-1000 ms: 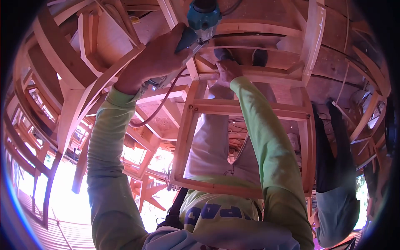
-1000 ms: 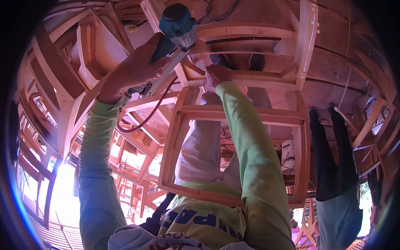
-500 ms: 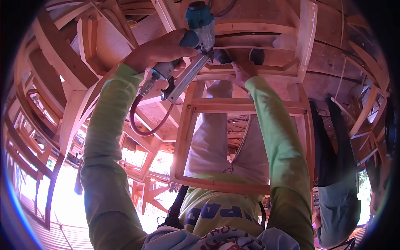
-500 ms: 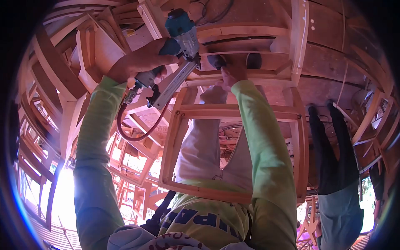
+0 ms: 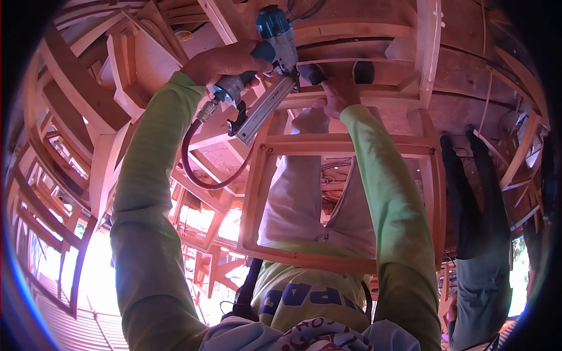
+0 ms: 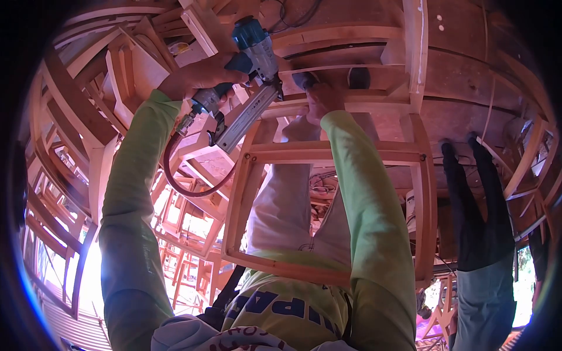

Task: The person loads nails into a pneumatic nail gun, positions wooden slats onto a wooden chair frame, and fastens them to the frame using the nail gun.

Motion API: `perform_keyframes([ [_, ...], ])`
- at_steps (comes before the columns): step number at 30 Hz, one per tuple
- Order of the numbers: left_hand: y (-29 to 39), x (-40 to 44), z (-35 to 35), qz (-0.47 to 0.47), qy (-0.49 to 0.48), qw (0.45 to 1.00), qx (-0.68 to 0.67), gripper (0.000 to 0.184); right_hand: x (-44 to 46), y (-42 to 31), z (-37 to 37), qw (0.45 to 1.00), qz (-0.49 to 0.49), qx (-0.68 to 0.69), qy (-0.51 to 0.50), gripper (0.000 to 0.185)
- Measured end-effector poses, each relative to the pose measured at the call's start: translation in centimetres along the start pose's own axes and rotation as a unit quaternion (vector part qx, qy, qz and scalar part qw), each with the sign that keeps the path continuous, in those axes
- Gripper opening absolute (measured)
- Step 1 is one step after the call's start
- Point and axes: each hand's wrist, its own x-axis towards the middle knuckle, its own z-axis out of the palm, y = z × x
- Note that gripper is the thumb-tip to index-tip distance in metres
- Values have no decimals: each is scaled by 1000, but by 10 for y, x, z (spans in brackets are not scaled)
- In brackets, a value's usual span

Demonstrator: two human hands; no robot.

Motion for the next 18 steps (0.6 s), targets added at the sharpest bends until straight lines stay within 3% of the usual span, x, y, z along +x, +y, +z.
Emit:
perform_keyframes([
  [13,-15,23,-13,11,-6,1000,-2,38,-3,-6,-10,1000,14,2,-23,54],
  [18,-5,35,-21,-13,-61,997,35,38,-4,-6,-9,1000,12,-1,-9,53],
])
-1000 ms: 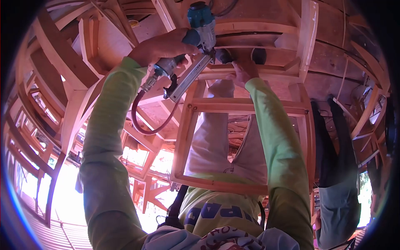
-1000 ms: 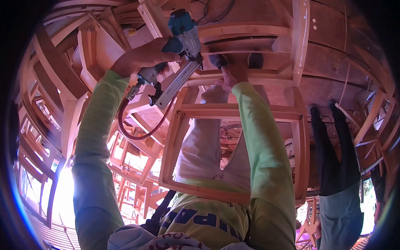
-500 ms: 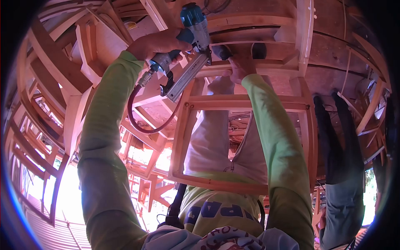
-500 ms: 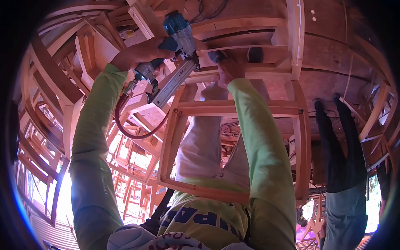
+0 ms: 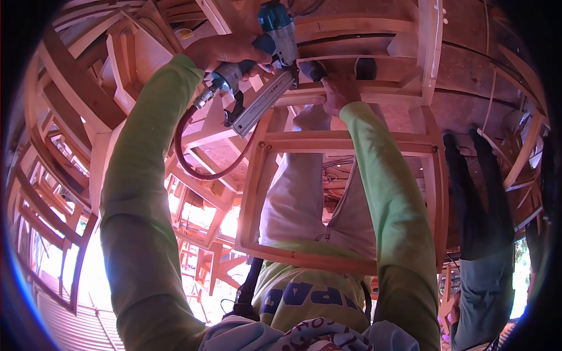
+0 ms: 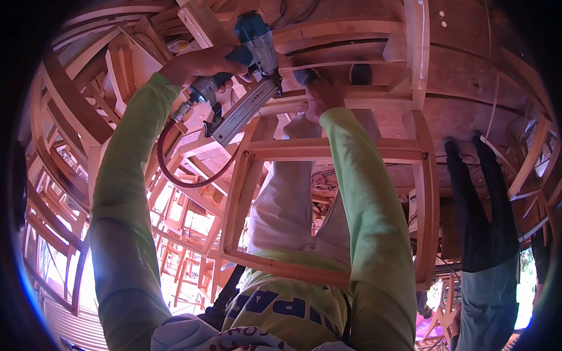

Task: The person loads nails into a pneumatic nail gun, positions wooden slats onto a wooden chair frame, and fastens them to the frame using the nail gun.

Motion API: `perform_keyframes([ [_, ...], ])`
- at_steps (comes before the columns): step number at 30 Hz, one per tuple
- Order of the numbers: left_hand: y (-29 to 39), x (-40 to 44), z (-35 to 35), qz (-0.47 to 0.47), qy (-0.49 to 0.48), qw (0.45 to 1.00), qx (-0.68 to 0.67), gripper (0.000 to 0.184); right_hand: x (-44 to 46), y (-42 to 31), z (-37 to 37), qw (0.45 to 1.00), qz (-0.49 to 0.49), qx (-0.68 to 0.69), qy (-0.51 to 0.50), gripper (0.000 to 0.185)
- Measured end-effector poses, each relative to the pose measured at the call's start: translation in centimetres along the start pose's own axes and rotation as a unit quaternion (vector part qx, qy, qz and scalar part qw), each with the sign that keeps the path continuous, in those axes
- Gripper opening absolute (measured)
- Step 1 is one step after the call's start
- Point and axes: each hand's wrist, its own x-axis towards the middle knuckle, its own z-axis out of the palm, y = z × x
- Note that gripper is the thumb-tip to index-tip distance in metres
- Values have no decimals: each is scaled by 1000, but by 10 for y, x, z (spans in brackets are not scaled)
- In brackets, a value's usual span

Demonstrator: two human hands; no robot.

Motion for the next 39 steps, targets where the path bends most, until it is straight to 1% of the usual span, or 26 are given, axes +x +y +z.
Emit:
perform_keyframes([
  [7,6,10,-7,-19,-17,999,24,38,4,1,2,1000,3,-11,-23,53],
  [10,7,7,-5,-23,-16,1000,-3,37,3,0,0,999,10,-16,-25,53],
  [16,12,6,-4,-35,-20,999,27,37,1,1,2,1000,2,-10,-6,53],
  [19,12,3,-2,-12,-4,1000,-4,37,2,2,7,1000,3,-7,5,54],
  [22,6,6,-7,-9,-10,1000,2,38,2,3,8,999,-4,9,34,46],
  [25,3,5,-5,-7,14,1000,-16,39,3,2,3,1000,3,-9,-14,54],
  [31,6,9,-6,-3,-12,1000,13,32,2,2,3,1000,-10,-3,14,53],
  [34,12,14,-5,-15,-29,998,45,29,1,2,0,1000,-8,13,-2,53],
  [37,14,17,-4,-2,-31,999,44,29,2,3,3,1000,-11,13,9,53],
  [39,15,17,-2,-7,-18,999,51,29,1,2,7,1000,-7,8,13,50],
])
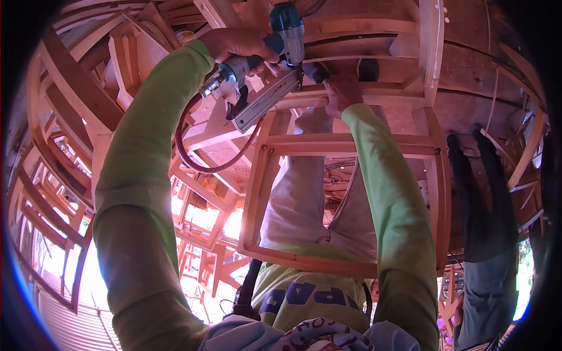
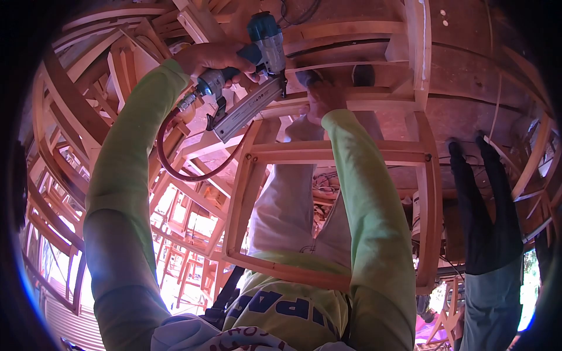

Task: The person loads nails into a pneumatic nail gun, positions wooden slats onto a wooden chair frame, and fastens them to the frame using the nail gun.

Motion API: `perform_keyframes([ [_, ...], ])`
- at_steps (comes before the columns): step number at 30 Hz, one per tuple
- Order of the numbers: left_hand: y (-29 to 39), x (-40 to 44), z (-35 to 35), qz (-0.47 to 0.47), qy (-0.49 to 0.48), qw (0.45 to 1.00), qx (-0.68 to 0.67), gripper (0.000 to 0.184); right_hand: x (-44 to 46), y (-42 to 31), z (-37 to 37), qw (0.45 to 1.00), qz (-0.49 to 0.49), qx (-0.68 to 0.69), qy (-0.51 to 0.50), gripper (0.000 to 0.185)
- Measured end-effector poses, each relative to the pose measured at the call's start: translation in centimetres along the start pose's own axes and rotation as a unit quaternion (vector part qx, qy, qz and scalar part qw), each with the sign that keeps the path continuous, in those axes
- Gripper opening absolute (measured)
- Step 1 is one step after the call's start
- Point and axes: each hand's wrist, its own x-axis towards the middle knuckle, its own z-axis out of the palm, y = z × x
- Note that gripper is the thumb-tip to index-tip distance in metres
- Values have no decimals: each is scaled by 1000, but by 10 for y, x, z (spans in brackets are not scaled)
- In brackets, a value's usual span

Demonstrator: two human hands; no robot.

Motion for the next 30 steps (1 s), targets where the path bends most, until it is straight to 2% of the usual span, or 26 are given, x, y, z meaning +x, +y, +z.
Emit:
perform_keyframes([
  [4,7,-3,-1,-11,-12,1000,17,29,-2,0,3,999,-6,-4,32,49],
  [13,9,-6,-3,-15,-4,1000,11,32,0,0,-6,1000,0,17,9,56],
  [16,-1,6,-9,-2,-3,1000,2,34,0,0,-6,1000,-4,10,13,49],
  [22,-10,10,-18,-12,-27,999,-30,35,-1,0,-11,1000,-2,10,5,47],
  [30,-10,11,-19,-15,-9,1000,-22,35,2,1,-10,1000,-7,28,11,51],
])
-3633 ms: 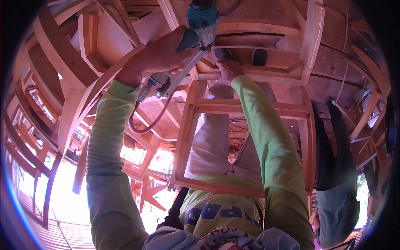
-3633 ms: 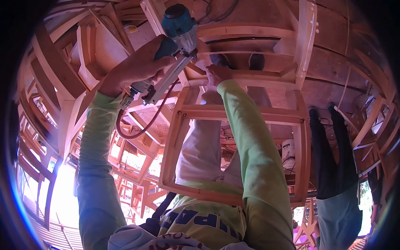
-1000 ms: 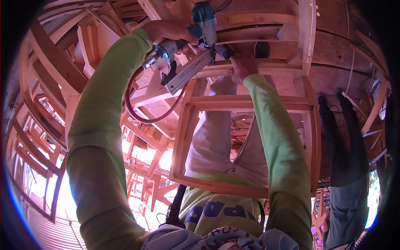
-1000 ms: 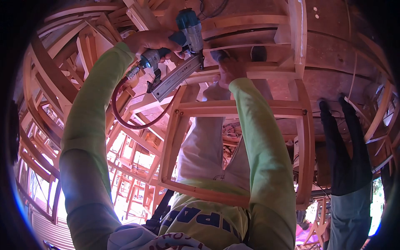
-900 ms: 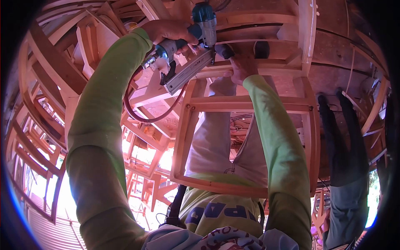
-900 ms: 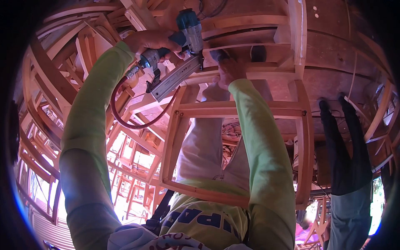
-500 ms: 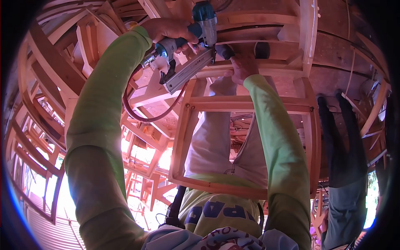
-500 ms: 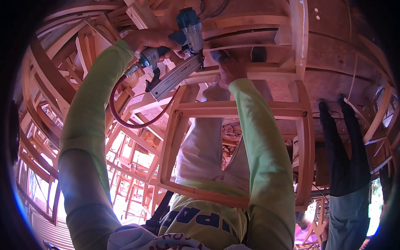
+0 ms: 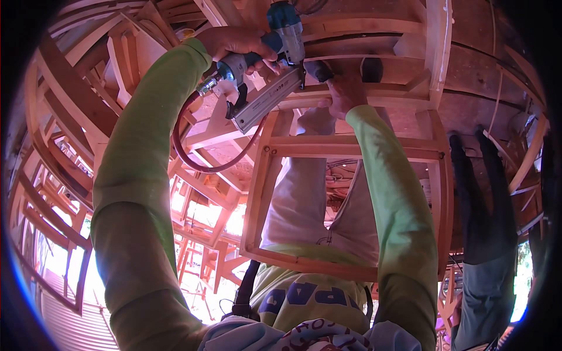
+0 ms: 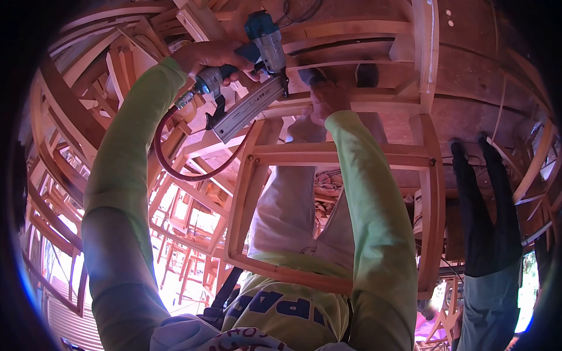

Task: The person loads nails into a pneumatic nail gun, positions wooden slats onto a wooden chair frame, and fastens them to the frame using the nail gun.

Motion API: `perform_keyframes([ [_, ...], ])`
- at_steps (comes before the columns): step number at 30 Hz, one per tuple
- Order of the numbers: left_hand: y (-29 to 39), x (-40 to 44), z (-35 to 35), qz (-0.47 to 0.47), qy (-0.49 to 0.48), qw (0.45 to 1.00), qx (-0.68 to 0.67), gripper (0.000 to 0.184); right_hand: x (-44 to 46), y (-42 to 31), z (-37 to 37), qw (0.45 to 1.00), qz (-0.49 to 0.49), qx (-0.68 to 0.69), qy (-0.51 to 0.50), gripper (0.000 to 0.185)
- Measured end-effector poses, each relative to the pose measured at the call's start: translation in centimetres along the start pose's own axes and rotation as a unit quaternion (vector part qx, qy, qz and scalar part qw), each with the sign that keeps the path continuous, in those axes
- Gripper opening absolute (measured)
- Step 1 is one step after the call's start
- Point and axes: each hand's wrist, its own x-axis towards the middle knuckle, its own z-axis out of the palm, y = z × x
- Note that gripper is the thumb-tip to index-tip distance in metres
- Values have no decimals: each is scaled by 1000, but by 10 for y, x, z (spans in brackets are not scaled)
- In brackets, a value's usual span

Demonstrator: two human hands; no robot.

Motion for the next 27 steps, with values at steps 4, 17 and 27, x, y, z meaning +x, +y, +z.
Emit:
perform_keyframes([
  [4,4,-9,5,-18,2,1000,-11,36,0,3,7,1000,-6,2,-2,51],
  [17,1,-40,16,104,19,994,-1,48,5,14,27,986,-60,-39,151,23],
  [27,58,-35,58,238,2,970,-39,39,-113,64,-150,987,-69,133,63,6],
])
